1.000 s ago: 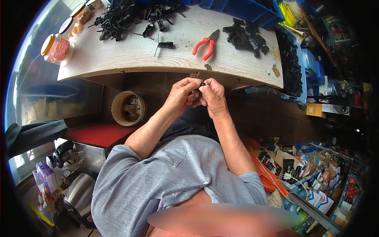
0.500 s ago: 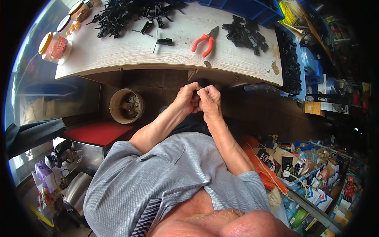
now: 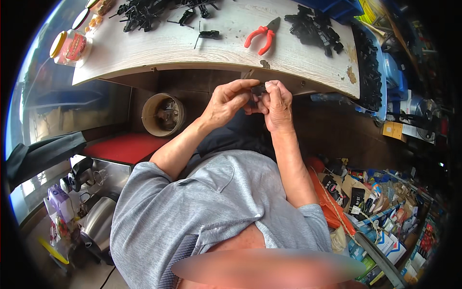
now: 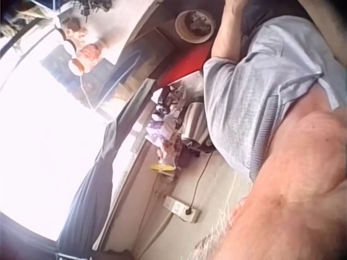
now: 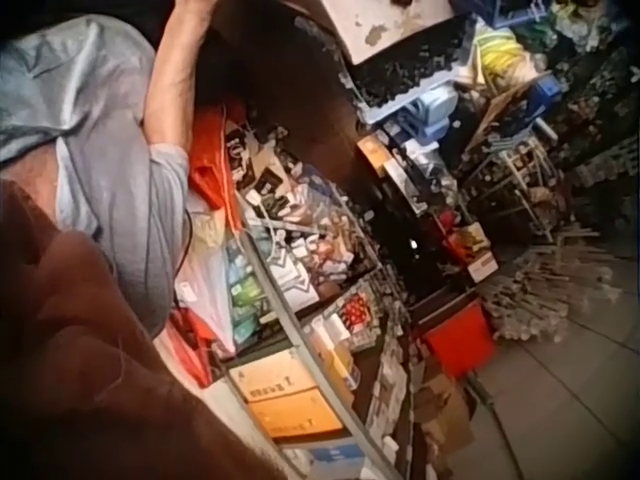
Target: Assembling small black plastic components at a workbench, using pliers to trim and join parts.
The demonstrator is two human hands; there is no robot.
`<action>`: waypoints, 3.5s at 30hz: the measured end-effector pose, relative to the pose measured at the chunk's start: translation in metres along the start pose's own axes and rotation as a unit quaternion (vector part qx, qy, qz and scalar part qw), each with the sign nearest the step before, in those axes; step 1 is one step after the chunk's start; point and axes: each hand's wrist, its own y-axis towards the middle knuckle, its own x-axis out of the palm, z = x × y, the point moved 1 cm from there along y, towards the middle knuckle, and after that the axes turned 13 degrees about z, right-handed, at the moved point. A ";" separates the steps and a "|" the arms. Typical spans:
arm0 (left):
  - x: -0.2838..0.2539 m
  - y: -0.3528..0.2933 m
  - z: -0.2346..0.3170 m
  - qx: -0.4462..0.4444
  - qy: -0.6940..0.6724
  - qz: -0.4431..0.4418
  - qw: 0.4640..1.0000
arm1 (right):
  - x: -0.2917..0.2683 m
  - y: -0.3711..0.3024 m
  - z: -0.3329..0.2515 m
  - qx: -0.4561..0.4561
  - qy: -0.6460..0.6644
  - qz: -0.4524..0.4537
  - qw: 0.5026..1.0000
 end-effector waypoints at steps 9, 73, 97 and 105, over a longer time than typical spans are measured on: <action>-0.001 0.004 0.002 0.371 0.360 -0.021 0.856 | 0.007 -0.007 0.003 0.021 0.005 0.021 1.000; -0.042 0.067 0.128 0.382 0.670 0.163 0.615 | -0.010 0.088 -0.173 -0.108 0.055 0.201 0.972; -0.040 0.014 0.166 0.045 0.236 0.025 0.970 | 0.086 -0.016 -0.086 -0.054 -0.038 -0.103 0.993; -0.041 -0.009 0.121 -0.269 -0.131 -0.005 0.954 | 0.091 -0.048 -0.057 0.001 -0.088 -0.144 0.986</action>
